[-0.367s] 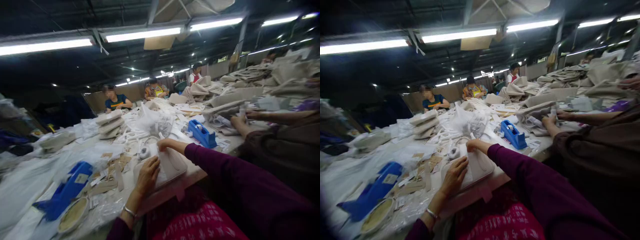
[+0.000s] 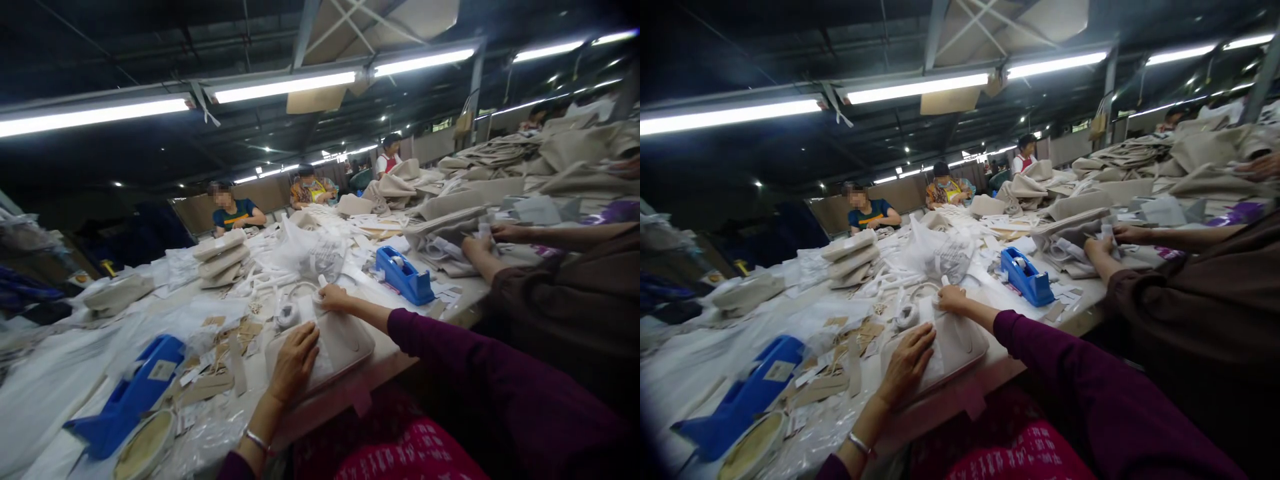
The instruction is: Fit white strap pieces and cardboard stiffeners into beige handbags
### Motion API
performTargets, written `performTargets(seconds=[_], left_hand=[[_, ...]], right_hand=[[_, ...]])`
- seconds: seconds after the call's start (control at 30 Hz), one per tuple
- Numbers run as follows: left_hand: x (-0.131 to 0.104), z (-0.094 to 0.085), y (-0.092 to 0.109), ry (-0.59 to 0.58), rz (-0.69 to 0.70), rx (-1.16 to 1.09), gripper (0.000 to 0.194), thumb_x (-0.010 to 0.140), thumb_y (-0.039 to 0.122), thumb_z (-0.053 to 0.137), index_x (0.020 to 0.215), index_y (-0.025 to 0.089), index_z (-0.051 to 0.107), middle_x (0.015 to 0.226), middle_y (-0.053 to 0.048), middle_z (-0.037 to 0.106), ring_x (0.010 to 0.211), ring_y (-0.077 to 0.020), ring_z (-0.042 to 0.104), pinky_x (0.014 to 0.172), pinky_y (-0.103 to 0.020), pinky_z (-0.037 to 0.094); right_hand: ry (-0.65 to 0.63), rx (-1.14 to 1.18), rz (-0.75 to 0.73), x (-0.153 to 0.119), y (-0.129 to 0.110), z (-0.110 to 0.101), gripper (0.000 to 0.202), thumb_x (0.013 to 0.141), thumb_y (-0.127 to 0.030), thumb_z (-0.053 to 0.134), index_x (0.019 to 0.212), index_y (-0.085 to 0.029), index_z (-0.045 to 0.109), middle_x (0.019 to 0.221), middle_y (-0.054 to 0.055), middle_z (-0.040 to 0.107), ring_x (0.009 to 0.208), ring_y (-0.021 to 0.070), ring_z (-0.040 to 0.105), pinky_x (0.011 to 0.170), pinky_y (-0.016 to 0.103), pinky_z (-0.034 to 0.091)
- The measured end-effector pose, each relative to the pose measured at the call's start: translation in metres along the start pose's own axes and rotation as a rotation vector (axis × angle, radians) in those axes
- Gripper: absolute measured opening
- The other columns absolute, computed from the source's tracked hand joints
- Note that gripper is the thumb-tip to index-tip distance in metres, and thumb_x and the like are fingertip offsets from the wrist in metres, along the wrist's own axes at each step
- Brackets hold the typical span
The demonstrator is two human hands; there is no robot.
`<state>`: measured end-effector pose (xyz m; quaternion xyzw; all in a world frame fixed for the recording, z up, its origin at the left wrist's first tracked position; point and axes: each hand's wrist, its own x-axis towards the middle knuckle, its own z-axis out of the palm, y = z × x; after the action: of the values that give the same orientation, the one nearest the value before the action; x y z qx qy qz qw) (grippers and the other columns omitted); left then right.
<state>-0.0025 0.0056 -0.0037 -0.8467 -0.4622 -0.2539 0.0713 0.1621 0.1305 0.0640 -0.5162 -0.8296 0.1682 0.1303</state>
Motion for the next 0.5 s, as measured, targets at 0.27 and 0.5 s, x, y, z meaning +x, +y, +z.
performTargets(seconds=[0.27,0.5], left_hand=[[0.001,0.000,0.003,-0.022,-0.005,-0.016,0.038,0.089,0.024,0.046,0.127,0.023,0.051,0.136,-0.007,0.050,0.126,-0.0232,0.043,0.107,-0.046,0.038],[0.000,0.000,0.003,-0.020,0.002,-0.042,0.037,0.089,0.023,0.046,0.126,0.023,0.052,0.135,-0.008,0.049,0.126,-0.0230,0.043,0.108,-0.046,0.036]], right_hand=[[0.478,0.127,-0.425,-0.081,0.036,0.025,0.044,0.072,0.002,0.041,0.105,-0.018,0.061,0.100,0.007,0.054,0.099,0.0188,0.047,0.086,0.031,0.038],[0.515,-0.214,-0.795,-0.189,0.094,0.098,0.034,0.083,-0.012,0.049,0.114,-0.023,0.057,0.115,0.009,0.050,0.107,0.0231,0.042,0.094,0.043,0.033]])
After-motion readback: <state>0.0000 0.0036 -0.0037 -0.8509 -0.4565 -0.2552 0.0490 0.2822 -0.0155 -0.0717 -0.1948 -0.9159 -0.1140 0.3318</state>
